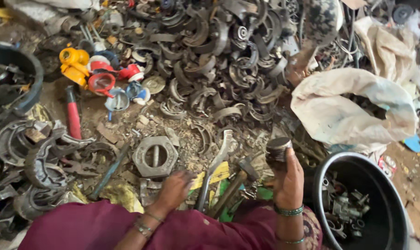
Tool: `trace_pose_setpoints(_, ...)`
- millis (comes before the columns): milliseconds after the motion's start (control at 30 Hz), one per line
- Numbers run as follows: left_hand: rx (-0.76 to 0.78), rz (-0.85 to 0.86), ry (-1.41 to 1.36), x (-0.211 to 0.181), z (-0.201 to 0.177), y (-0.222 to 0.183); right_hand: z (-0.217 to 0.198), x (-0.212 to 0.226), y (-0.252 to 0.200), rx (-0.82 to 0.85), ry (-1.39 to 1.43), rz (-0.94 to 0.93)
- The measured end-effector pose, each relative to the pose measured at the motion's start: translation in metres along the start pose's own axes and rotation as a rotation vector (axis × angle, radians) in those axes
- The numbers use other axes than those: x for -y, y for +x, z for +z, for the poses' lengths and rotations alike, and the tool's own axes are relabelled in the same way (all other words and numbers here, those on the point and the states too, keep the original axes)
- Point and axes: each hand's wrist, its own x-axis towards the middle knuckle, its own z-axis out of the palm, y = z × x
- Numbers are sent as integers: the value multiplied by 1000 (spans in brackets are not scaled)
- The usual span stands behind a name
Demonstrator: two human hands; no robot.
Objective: The person sits on the ground and handles small metal parts, picking them up, rotating them, and placing them into a black bucket. The person repeatedly picks up cylindrical metal pieces and transfers them into the bucket.
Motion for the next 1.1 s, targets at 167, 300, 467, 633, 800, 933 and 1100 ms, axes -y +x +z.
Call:
trace_pose_setpoints(167, 158, 64, 108, -32, 89, 48, -33, 8, 14, -131, 230, 130)
trace_pose_setpoints(300, 235, -101, 278, -24, 162, 77, -48, 8, 26, -105, 464, 180)
trace_pose_setpoints(467, 166, -117, 372, -11, 203, 74, -50, 5, 35, -139, 473, 142)
trace_pose_setpoints(633, 141, -157, 436, -19, 197, 83, -43, -8, 44, -115, 562, 207)
trace_pose_setpoints(800, 192, -330, 396, -33, 182, 83, -50, -19, 48, -100, 545, 286)
trace_pose_setpoints(933, 72, -488, 166, -32, 154, 57, -58, -28, 55, -79, 491, 239)
trace_pose_setpoints(1100, -16, -484, -163, -13, 88, 21, -55, -53, 59, 18, 456, 265)
